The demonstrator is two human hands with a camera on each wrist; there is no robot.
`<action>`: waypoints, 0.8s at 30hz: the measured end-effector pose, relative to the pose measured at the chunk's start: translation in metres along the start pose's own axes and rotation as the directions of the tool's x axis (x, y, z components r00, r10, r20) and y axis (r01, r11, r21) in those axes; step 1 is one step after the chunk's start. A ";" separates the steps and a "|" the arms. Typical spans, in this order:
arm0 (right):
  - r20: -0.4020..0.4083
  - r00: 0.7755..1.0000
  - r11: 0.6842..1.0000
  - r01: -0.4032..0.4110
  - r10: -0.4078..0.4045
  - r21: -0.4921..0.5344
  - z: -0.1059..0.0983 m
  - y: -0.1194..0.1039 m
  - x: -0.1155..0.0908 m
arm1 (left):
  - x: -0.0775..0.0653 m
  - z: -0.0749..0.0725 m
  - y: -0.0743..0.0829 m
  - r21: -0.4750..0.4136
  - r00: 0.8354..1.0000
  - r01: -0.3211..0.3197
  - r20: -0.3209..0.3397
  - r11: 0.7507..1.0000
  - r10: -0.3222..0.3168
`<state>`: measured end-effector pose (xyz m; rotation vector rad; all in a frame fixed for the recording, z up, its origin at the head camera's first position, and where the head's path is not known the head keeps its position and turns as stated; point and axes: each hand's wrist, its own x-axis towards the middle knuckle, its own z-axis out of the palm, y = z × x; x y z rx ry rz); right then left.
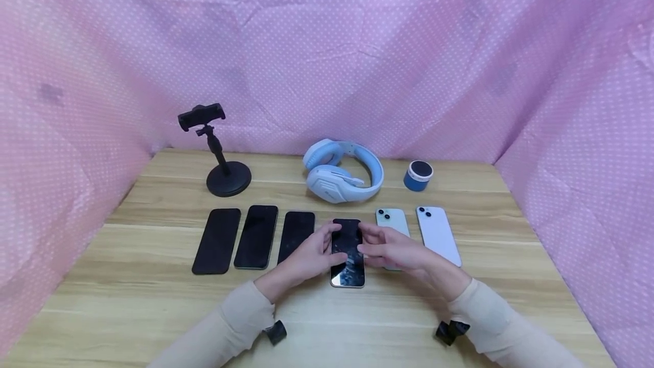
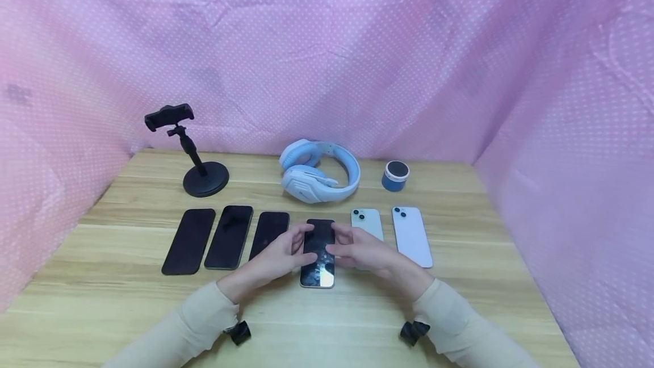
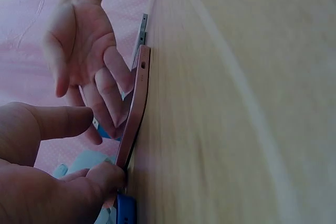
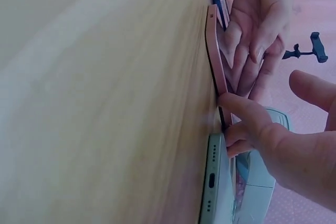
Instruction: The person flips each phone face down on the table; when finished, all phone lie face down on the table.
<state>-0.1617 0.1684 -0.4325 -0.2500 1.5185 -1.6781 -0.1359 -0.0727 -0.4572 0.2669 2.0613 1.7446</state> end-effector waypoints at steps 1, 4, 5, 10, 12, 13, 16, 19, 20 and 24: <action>-0.004 1.000 1.000 0.000 0.000 0.007 0.000 -0.001 -0.001 | 0.000 0.001 0.000 -0.003 1.000 0.001 0.004 1.000 -0.001; -0.028 1.000 0.999 -0.002 0.004 0.042 0.000 -0.001 -0.003 | 0.001 0.003 -0.001 -0.005 1.000 0.003 0.007 1.000 -0.003; -0.035 0.999 0.999 -0.001 0.002 0.052 0.000 0.000 -0.003 | 0.001 0.004 0.000 -0.005 1.000 0.001 0.005 1.000 -0.001; -0.060 0.998 0.998 -0.003 0.007 0.067 0.001 0.002 -0.002 | 0.000 0.005 0.000 0.004 1.000 0.013 -0.003 1.000 -0.013; -0.059 0.998 0.998 -0.008 0.012 0.068 0.001 0.002 -0.001 | -0.001 0.005 0.001 0.001 1.000 0.022 -0.003 1.000 -0.022; -0.059 0.998 0.997 -0.009 0.013 0.071 0.002 0.003 -0.001 | -0.001 0.005 0.001 -0.002 1.000 0.025 -0.004 1.000 -0.025; -0.045 0.999 0.996 -0.004 0.008 0.089 0.003 0.003 -0.001 | -0.002 0.005 0.001 0.001 0.999 0.035 -0.012 0.999 -0.035; -0.022 1.000 0.995 0.007 -0.004 0.102 0.003 0.003 -0.001 | -0.001 0.005 0.001 -0.001 0.999 0.037 -0.017 0.999 -0.037; -0.015 1.000 0.995 0.010 -0.009 0.102 0.003 0.003 -0.001 | -0.001 0.005 0.001 -0.002 0.999 0.036 -0.017 0.999 -0.036; -0.007 1.000 0.996 0.022 -0.022 0.088 0.002 0.000 -0.003 | 0.001 0.005 0.002 -0.021 0.999 0.033 -0.012 0.999 -0.033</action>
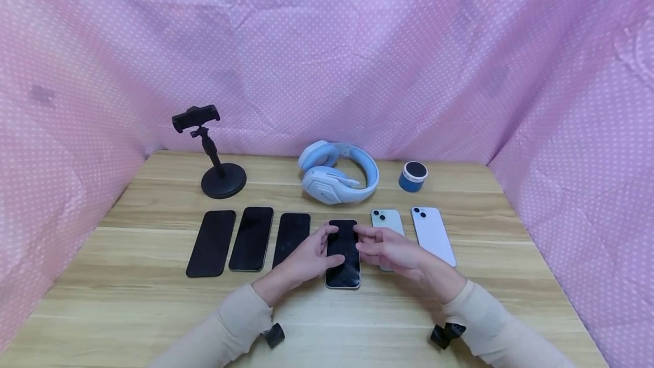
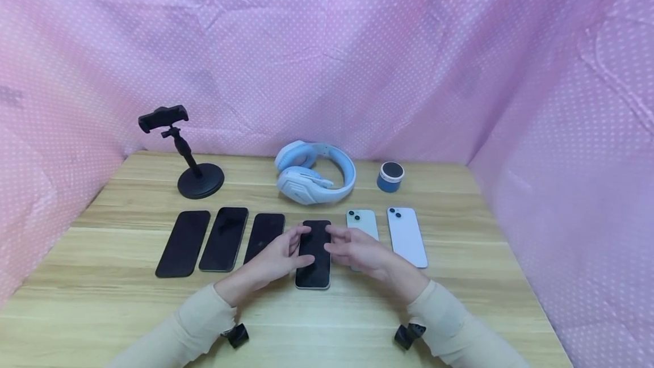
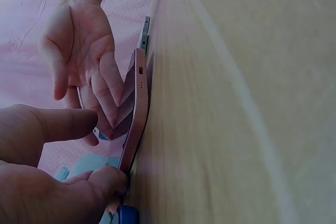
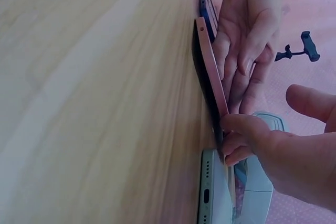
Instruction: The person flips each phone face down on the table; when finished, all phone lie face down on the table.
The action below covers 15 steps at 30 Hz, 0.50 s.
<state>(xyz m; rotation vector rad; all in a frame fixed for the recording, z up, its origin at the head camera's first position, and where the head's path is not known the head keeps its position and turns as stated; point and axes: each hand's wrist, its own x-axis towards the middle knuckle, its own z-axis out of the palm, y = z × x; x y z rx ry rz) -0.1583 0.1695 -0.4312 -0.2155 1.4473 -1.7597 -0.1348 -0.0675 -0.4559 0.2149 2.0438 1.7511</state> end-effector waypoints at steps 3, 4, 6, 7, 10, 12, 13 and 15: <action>-0.003 1.000 1.000 0.008 -0.008 -0.004 0.001 -0.002 -0.001 | 0.000 -0.001 0.001 -0.008 1.000 0.002 0.001 1.000 -0.002; -0.003 1.000 1.000 0.010 -0.010 0.001 0.001 -0.003 -0.002 | 0.000 -0.001 0.001 -0.005 1.000 0.002 -0.001 1.000 -0.002; -0.003 1.000 1.000 0.013 -0.012 0.021 0.001 -0.003 -0.002 | 0.000 -0.001 0.001 0.001 1.000 0.000 -0.007 1.000 0.000; -0.004 1.000 0.999 0.014 -0.014 0.031 0.001 -0.003 -0.002 | -0.001 -0.001 0.000 0.002 1.000 0.000 -0.009 1.000 0.000; 0.003 1.000 0.998 0.017 -0.018 0.053 0.001 -0.003 -0.003 | -0.001 -0.001 -0.001 0.012 1.000 0.002 -0.012 1.000 -0.002; 0.008 1.000 0.998 0.025 -0.025 0.055 0.001 -0.003 -0.003 | -0.001 -0.001 -0.001 0.015 1.000 -0.001 -0.005 1.000 0.001; 0.013 0.999 0.998 0.032 -0.033 0.059 0.000 -0.003 -0.003 | -0.001 -0.001 -0.001 0.017 1.000 -0.007 0.000 1.000 0.007; 0.004 0.999 0.996 0.054 -0.054 0.067 -0.001 -0.002 -0.004 | -0.001 -0.001 -0.001 0.026 1.000 -0.022 0.007 0.999 0.022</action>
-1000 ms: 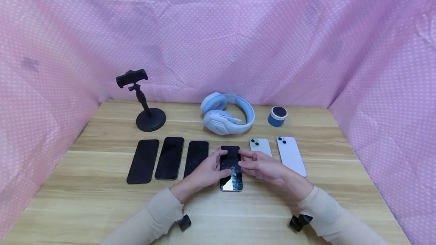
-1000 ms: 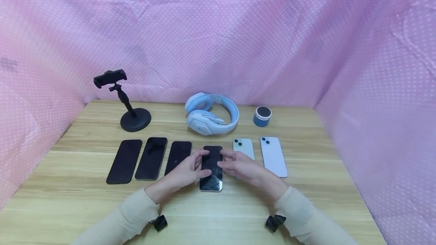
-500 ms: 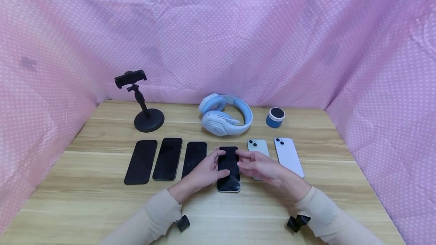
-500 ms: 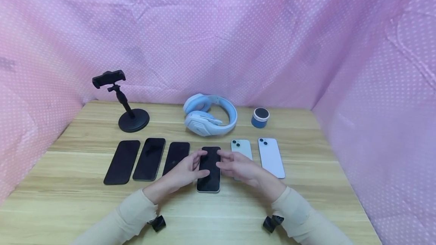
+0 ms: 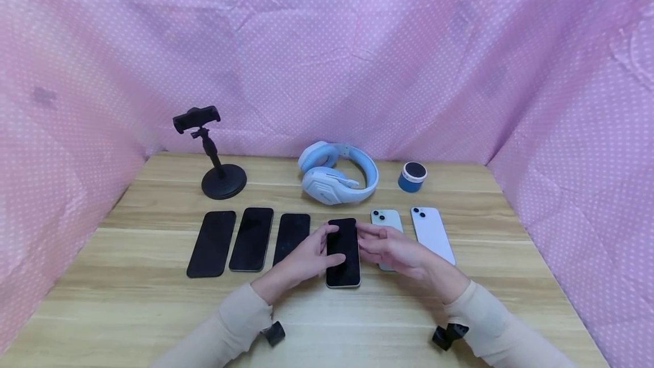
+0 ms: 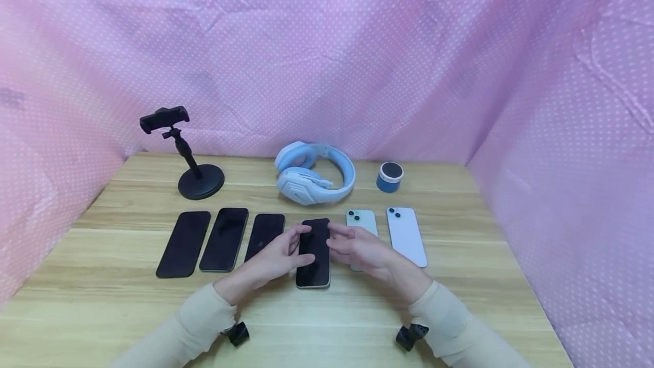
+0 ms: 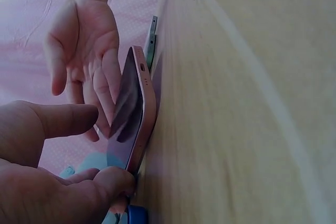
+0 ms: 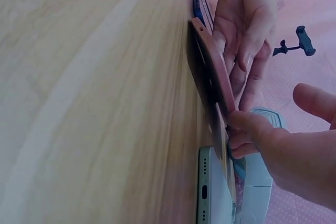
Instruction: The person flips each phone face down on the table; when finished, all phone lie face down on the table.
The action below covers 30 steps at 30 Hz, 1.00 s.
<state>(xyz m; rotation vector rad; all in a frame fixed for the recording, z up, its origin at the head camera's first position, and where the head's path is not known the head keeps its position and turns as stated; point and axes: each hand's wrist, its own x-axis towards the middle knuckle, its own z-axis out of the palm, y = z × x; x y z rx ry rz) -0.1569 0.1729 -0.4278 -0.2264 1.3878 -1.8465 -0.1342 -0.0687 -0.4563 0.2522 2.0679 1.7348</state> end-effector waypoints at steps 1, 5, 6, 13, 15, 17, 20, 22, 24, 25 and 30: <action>-0.006 1.000 1.000 0.013 -0.013 0.005 0.000 0.000 0.000 | 0.000 0.000 0.000 0.002 1.000 -0.006 0.003 1.000 0.006; -0.057 0.997 0.998 0.046 -0.044 0.034 0.002 0.003 -0.002 | -0.002 0.001 -0.002 0.010 1.000 -0.003 0.006 1.000 0.003; -0.066 0.997 0.998 0.054 -0.051 0.040 0.002 0.004 -0.003 | -0.003 0.002 -0.003 0.011 1.000 -0.001 0.008 1.000 0.001; -0.129 0.986 0.983 0.121 -0.102 0.142 0.004 0.005 -0.004 | -0.001 0.003 -0.002 -0.034 0.999 -0.040 0.032 0.999 0.041; -0.127 0.985 0.980 0.132 -0.113 0.150 0.004 0.004 -0.003 | -0.001 0.002 0.000 -0.035 0.999 -0.036 0.027 0.999 0.037; -0.126 0.985 0.979 0.140 -0.122 0.150 0.004 0.004 -0.002 | -0.001 0.001 0.000 -0.034 0.999 -0.032 0.026 0.999 0.033; -0.134 0.983 0.977 0.147 -0.126 0.153 0.004 0.004 0.000 | -0.002 0.000 0.003 -0.023 0.999 -0.028 0.026 0.999 0.029; -0.134 0.983 0.976 0.148 -0.127 0.160 0.004 0.004 0.000 | -0.002 0.001 0.003 -0.014 0.999 -0.032 0.033 0.999 0.032; -0.133 0.983 0.974 0.146 -0.124 0.171 0.004 0.005 0.000 | -0.003 0.001 0.004 0.001 0.999 -0.027 0.037 1.000 0.027; -0.132 0.984 0.974 0.145 -0.123 0.176 0.004 0.005 0.000 | -0.003 0.002 0.004 0.007 0.999 -0.027 0.040 1.000 0.027; -0.135 0.983 0.971 0.147 -0.123 0.187 0.004 0.006 -0.002 | -0.003 0.003 0.006 0.018 0.999 -0.016 0.044 1.000 0.015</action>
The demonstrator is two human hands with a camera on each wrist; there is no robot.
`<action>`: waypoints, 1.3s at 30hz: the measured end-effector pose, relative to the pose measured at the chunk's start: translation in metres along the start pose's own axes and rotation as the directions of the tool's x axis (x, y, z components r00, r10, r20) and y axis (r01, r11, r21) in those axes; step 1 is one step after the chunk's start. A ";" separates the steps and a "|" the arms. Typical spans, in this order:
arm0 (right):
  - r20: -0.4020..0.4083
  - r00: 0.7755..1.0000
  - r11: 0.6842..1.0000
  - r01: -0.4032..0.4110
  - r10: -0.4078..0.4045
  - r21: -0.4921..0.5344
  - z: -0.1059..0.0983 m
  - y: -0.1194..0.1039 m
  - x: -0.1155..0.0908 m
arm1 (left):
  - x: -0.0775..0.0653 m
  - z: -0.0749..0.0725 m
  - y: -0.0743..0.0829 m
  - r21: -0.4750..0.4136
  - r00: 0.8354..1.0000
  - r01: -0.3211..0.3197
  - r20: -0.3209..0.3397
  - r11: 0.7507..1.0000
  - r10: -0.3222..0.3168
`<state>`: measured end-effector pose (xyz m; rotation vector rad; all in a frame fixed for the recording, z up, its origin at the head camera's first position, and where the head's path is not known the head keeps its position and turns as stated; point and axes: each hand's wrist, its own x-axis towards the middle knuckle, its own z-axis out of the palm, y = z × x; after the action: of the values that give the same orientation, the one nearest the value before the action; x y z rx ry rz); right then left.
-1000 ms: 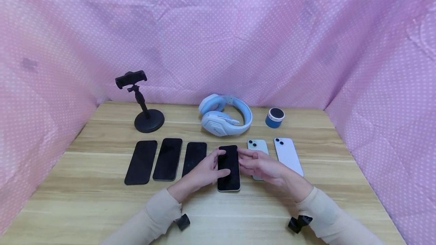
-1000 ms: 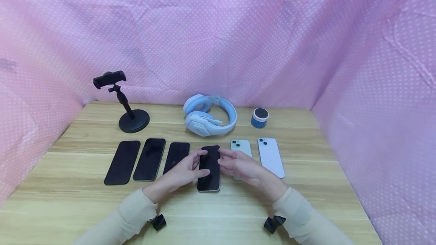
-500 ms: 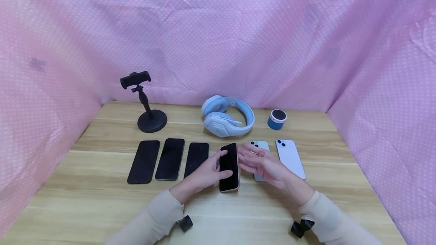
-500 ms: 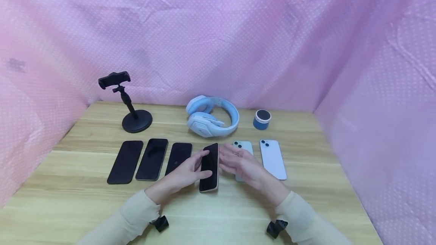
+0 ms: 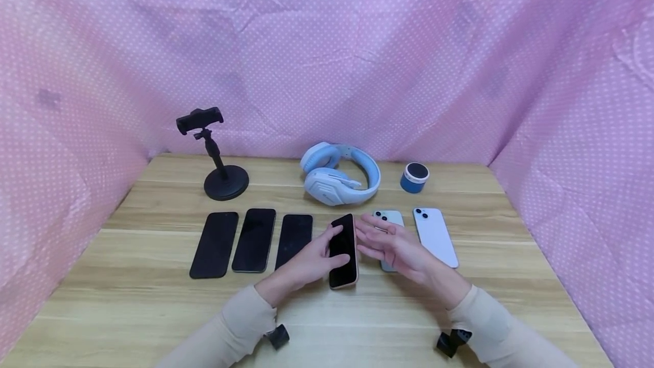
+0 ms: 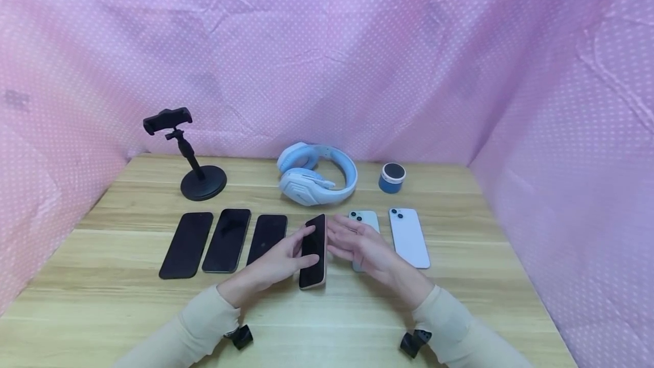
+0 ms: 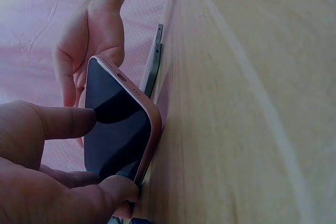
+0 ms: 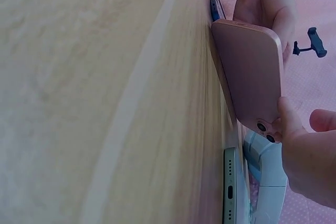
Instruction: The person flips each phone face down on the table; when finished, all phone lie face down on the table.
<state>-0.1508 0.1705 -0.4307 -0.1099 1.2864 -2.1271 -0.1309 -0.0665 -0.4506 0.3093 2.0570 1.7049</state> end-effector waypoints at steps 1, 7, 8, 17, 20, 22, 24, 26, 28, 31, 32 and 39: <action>0.002 1.000 1.000 0.000 0.000 -0.001 0.000 0.000 0.000 | 0.000 0.000 0.000 -0.003 1.000 0.004 -0.002 1.000 -0.004; 0.011 1.000 1.000 0.007 -0.007 0.004 0.001 -0.001 0.002 | 0.002 -0.001 0.003 -0.009 1.000 0.008 -0.001 1.000 -0.008; 0.013 1.000 1.000 0.009 -0.009 0.007 0.001 -0.001 0.002 | 0.003 -0.002 0.003 -0.013 1.000 0.005 0.000 1.000 -0.005; 0.007 1.000 1.000 0.023 -0.023 -0.002 0.000 -0.004 0.004 | 0.009 -0.003 0.006 -0.066 1.000 0.008 -0.003 0.998 -0.008; -0.004 1.000 1.000 0.025 -0.025 0.003 -0.001 -0.005 0.004 | 0.011 -0.003 0.006 -0.104 1.000 0.016 0.006 0.994 -0.015; -0.005 1.000 1.000 0.024 -0.024 0.005 -0.001 -0.005 0.004 | 0.013 -0.004 0.006 -0.127 1.000 0.017 0.013 0.992 -0.016; 0.002 1.000 1.000 0.024 -0.024 -0.002 -0.002 -0.006 0.005 | 0.015 -0.005 0.005 -0.144 1.000 0.013 0.025 0.989 -0.010; 0.008 1.000 1.000 0.021 -0.021 -0.009 -0.002 -0.006 0.006 | 0.016 -0.005 0.005 -0.153 0.999 0.014 0.035 0.988 -0.009; 0.013 1.000 0.999 0.024 -0.024 -0.024 -0.002 -0.006 0.007 | 0.018 -0.007 0.005 -0.154 0.999 0.018 0.040 0.988 -0.012; 0.018 0.999 0.999 0.032 -0.031 -0.040 -0.003 -0.005 0.009 | 0.021 -0.008 0.005 -0.159 0.999 0.031 0.043 0.987 -0.025; 0.019 0.999 0.998 0.035 -0.034 -0.044 -0.003 -0.005 0.009 | 0.021 -0.009 0.005 -0.163 0.999 0.035 0.043 0.986 -0.029; 0.030 0.999 0.998 0.037 -0.035 -0.054 -0.007 -0.004 0.012 | 0.024 -0.010 0.007 -0.208 0.997 0.063 0.054 0.976 -0.053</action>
<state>-0.1646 0.1703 -0.4337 -0.1878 1.3347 -2.1137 -0.1578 -0.0629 -0.4469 0.2180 1.8137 1.8407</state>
